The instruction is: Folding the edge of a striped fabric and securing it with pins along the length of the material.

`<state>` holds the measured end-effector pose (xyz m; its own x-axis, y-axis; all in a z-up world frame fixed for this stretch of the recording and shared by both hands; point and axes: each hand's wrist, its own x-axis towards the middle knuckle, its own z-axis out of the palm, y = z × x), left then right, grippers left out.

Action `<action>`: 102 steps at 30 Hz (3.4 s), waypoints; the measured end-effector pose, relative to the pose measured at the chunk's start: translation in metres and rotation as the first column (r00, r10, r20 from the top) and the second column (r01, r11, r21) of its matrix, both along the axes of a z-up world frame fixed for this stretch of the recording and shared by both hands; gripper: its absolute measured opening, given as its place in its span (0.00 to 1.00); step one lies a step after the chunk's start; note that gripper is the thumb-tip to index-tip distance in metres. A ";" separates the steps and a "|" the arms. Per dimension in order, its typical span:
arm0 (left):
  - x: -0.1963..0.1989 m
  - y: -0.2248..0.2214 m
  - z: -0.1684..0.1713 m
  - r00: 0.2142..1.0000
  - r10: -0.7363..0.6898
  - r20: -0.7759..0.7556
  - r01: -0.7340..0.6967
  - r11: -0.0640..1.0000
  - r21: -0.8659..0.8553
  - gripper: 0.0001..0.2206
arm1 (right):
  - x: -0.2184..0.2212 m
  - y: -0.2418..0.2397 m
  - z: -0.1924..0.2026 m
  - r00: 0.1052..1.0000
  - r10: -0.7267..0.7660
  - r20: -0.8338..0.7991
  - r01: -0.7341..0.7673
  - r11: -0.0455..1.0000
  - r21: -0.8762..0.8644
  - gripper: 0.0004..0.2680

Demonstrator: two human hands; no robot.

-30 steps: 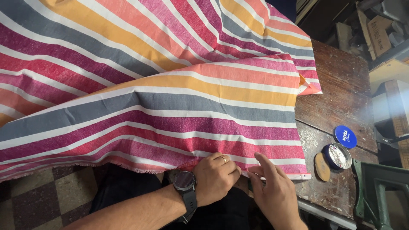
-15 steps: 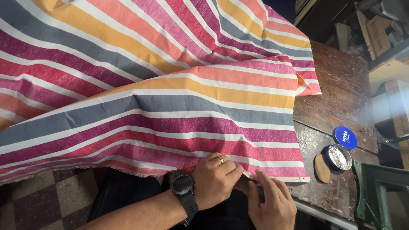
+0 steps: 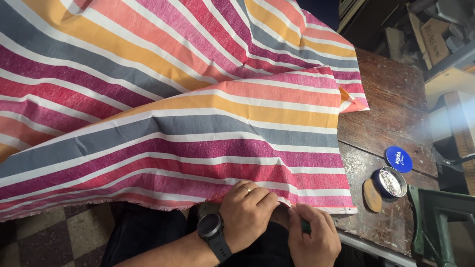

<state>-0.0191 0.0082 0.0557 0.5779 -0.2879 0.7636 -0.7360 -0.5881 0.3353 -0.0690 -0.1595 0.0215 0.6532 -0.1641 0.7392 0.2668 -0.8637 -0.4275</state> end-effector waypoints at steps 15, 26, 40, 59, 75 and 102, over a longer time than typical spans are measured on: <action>-0.008 -0.019 -0.002 0.994 0.097 0.051 -0.089 0.984 -0.152 0.12 | 0.000 0.007 -0.017 0.978 -0.032 -0.205 0.121 0.892 0.436 0.08; -0.007 -0.014 0.000 0.998 0.049 0.037 -0.043 0.990 -0.136 0.09 | 0.003 -0.010 -0.014 0.939 0.100 -0.330 0.060 0.895 0.442 0.12; -0.004 -0.010 0.008 0.996 0.060 0.067 -0.053 0.992 -0.112 0.13 | 0.010 -0.025 -0.007 0.837 0.391 -0.382 -0.054 0.755 0.654 0.18; -0.024 0.048 -0.033 0.996 0.067 0.058 -0.072 0.993 0.089 0.14 | 0.016 -0.042 0.021 0.998 0.057 0.038 -0.038 0.926 -0.375 0.03; -0.011 0.203 -0.009 0.937 0.045 -0.345 -0.046 0.999 0.008 0.09 | 0.116 -0.074 0.108 0.987 -0.135 0.088 0.159 0.742 -0.651 0.08; -0.091 0.251 -0.099 0.850 0.507 -0.139 -0.453 0.841 0.297 0.10 | 0.052 -0.013 0.055 0.882 0.272 -0.386 -0.411 0.843 -0.346 0.08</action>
